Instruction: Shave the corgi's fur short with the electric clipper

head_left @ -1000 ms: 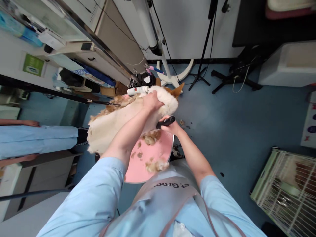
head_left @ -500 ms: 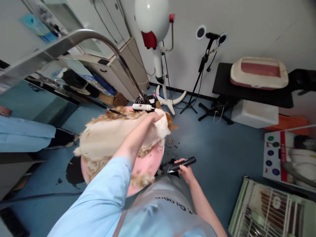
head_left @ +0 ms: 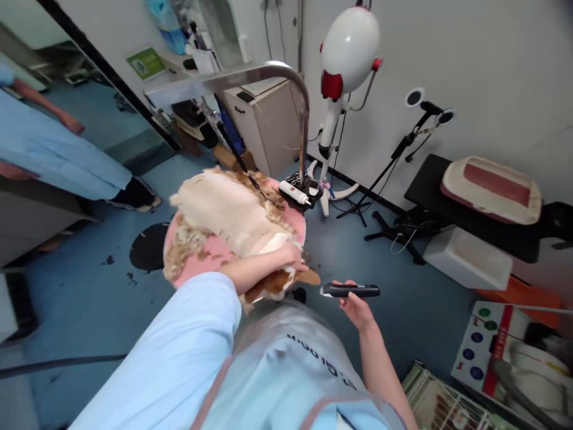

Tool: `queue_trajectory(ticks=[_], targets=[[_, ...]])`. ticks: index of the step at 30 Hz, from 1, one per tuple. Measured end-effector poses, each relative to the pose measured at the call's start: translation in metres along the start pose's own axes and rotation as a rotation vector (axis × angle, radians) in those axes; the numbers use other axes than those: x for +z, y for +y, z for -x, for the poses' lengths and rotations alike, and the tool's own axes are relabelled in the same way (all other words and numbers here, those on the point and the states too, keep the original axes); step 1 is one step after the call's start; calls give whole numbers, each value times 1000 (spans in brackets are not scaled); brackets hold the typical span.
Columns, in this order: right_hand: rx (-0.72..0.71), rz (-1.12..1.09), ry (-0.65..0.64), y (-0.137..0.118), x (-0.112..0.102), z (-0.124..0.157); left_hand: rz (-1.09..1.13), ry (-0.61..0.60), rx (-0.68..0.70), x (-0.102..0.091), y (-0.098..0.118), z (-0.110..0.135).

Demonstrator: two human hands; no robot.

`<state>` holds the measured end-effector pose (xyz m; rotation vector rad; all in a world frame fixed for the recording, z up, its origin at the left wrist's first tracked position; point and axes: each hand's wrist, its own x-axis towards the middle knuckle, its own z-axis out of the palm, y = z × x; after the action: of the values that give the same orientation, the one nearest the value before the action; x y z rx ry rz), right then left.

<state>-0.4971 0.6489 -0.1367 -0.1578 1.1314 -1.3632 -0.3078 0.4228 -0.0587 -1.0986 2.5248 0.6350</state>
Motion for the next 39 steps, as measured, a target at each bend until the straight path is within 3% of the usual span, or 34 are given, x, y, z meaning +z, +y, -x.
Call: queue_trajectory(ticks=[3, 6, 8, 10, 12, 13, 15, 18, 21, 25, 32, 39], targets=[[50, 40, -85, 1, 15, -12, -48, -216, 9, 29, -11, 35], [38, 123, -141, 14, 40, -32, -11, -319, 28, 45, -32, 89], [33, 221, -181, 25, 61, -44, 73, -110, 25, 50, -46, 122], [21, 360, -251, 35, 84, -52, 80, 228, -244, 54, -59, 144], [-60, 546, -336, 45, 108, -53, 42, 413, -597, 61, -73, 156], [-140, 644, -381, 49, 120, -52, 35, 415, -699, 66, -81, 158], [-342, 825, -504, 59, 141, -44, 35, 397, -767, 76, -96, 161], [-604, 1058, -781, 73, 167, -28, 60, 392, -763, 88, -116, 167], [-731, 1314, -973, 87, 189, -15, 66, 373, -751, 90, -129, 176], [-804, 1547, -953, 107, 213, -5, 83, 341, -721, 86, -139, 187], [-843, 1669, -894, 129, 241, 13, 33, 267, -642, 94, -145, 190], [-712, 1782, -723, 139, 243, 3, 54, 246, -673, 101, -145, 187]])
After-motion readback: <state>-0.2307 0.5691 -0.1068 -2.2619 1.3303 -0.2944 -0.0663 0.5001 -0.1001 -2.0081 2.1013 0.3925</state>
